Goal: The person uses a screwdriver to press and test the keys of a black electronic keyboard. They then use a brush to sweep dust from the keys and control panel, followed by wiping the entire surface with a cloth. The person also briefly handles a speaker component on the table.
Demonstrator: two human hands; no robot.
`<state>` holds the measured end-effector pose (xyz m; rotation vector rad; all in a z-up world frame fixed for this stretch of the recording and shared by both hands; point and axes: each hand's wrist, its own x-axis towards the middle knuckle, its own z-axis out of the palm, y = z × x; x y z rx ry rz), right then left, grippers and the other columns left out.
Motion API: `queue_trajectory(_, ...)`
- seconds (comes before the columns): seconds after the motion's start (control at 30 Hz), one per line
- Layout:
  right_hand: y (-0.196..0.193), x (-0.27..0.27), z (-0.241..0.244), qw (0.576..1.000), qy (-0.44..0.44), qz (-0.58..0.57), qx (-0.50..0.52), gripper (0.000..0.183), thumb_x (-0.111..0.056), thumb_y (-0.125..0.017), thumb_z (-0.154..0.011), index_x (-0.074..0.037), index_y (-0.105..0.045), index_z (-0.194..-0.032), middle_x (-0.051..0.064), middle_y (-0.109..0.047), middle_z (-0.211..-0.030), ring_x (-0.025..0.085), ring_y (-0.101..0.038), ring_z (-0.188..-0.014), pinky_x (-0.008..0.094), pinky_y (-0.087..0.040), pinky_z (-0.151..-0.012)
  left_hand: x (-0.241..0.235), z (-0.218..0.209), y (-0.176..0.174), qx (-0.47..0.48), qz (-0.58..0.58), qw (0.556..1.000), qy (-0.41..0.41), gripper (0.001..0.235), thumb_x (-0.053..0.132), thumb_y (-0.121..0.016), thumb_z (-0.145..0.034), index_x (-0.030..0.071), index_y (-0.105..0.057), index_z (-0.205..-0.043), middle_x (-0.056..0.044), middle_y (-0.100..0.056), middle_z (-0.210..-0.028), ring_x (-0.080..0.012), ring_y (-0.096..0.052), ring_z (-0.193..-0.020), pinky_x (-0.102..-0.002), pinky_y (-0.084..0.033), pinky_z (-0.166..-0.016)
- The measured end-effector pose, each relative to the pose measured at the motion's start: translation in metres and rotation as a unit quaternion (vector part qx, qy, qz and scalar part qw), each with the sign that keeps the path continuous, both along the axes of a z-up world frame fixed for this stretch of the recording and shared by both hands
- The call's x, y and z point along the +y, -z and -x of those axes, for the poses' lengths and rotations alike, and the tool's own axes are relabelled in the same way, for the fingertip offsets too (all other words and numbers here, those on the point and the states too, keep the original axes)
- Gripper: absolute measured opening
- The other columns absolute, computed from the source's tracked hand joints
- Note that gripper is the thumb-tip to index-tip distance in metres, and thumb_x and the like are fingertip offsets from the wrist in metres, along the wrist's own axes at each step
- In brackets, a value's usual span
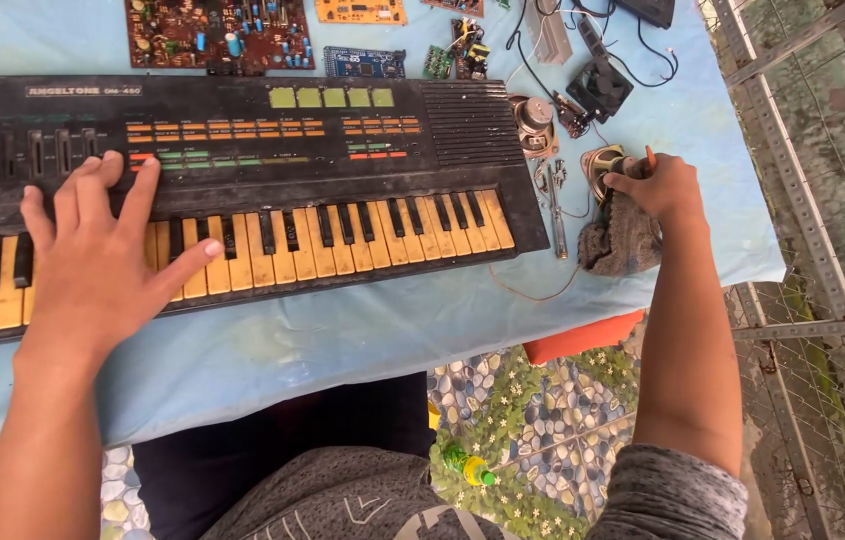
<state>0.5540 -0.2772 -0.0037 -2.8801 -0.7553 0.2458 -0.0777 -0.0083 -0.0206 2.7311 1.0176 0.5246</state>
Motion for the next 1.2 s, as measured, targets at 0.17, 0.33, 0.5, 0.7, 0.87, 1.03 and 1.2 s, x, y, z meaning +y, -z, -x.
queue_trajectory(0.17,-0.001,-0.006,-0.021,0.997,0.006,-0.070,-0.031,0.054,-0.054,-0.092,-0.078,-0.007,-0.078,-0.100,0.011,-0.073,-0.091,0.028,-0.066,-0.086,0.044,-0.051,-0.068,0.000,0.000,0.004,0.008,-0.038,0.999,-0.004,0.098,0.070,-0.039,-0.100,-0.005,-0.044,-0.163,-0.036,-0.041,-0.154,-0.0496,-0.035,-0.147,-0.076,-0.020,-0.112)
queue_trajectory(0.33,-0.005,-0.003,-0.050,0.994,0.052,-0.056,-0.079,0.047,-0.054,-0.090,-0.082,-0.014,-0.078,-0.102,0.010,-0.070,-0.089,0.032,-0.065,-0.083,0.051,-0.052,-0.063,-0.001,-0.001,0.008,0.016,-0.076,0.997,-0.010,0.098,0.069,-0.042,-0.099,-0.006,-0.050,-0.162,-0.035,-0.047,-0.151,-0.0500,-0.042,-0.145,-0.074,-0.026,-0.111)
queue_trajectory(0.5,-0.003,0.014,-0.073,0.991,0.099,-0.023,-0.091,0.050,-0.053,-0.089,-0.083,-0.014,-0.058,-0.079,0.009,-0.062,-0.093,0.033,-0.060,-0.068,0.049,-0.048,-0.060,0.000,-0.001,0.013,0.014,-0.088,0.996,-0.015,0.098,0.068,-0.046,-0.098,-0.006,-0.054,-0.162,-0.034,-0.047,-0.152,-0.0498,-0.044,-0.146,-0.074,-0.027,-0.112)
queue_trajectory(0.7,0.015,0.025,-0.083,0.988,0.137,-0.017,-0.069,0.043,-0.049,-0.091,-0.077,-0.015,-0.073,-0.095,0.011,-0.068,-0.107,0.036,-0.068,-0.083,0.053,-0.053,-0.070,0.003,0.002,0.023,0.024,-0.125,0.992,-0.019,0.100,0.069,-0.050,-0.096,-0.006,-0.059,-0.161,-0.034,-0.052,-0.153,-0.0488,-0.048,-0.150,-0.073,-0.033,-0.113)
queue_trajectory(0.87,0.020,-0.001,-0.094,0.990,0.079,-0.089,-0.073,0.074,-0.066,-0.084,-0.091,-0.001,-0.068,-0.123,0.024,-0.070,-0.110,0.037,-0.069,-0.099,0.053,-0.056,-0.081,0.003,0.004,0.024,-0.006,-0.123,0.992,-0.003,0.098,0.066,-0.054,-0.098,-0.009,-0.060,-0.161,-0.037,-0.052,-0.152,-0.0537,-0.050,-0.144,-0.070,-0.029,-0.116)
queue_trajectory(1.03,-0.006,-0.040,-0.060,0.995,0.030,-0.059,-0.078,0.079,-0.082,-0.069,-0.095,-0.004,-0.071,-0.108,0.019,-0.072,-0.100,0.037,-0.068,-0.099,0.052,-0.053,-0.083,0.005,0.007,0.029,-0.002,-0.155,0.988,0.008,0.098,0.066,-0.056,-0.100,-0.010,-0.063,-0.162,-0.038,-0.058,-0.151,-0.0522,-0.055,-0.147,-0.065,-0.031,-0.119)
queue_trajectory(1.2,-0.005,-0.049,0.024,0.996,0.011,0.070,0.056,0.061,-0.063,-0.069,-0.096,-0.003,-0.062,-0.107,0.015,-0.068,-0.100,0.032,-0.063,-0.093,0.047,-0.052,-0.082,0.005,0.007,0.027,-0.012,-0.127,0.992,0.013,0.099,0.065,-0.055,-0.100,-0.013,-0.061,-0.163,-0.042,-0.055,-0.152,-0.0554,-0.051,-0.146,-0.067,-0.027,-0.118)
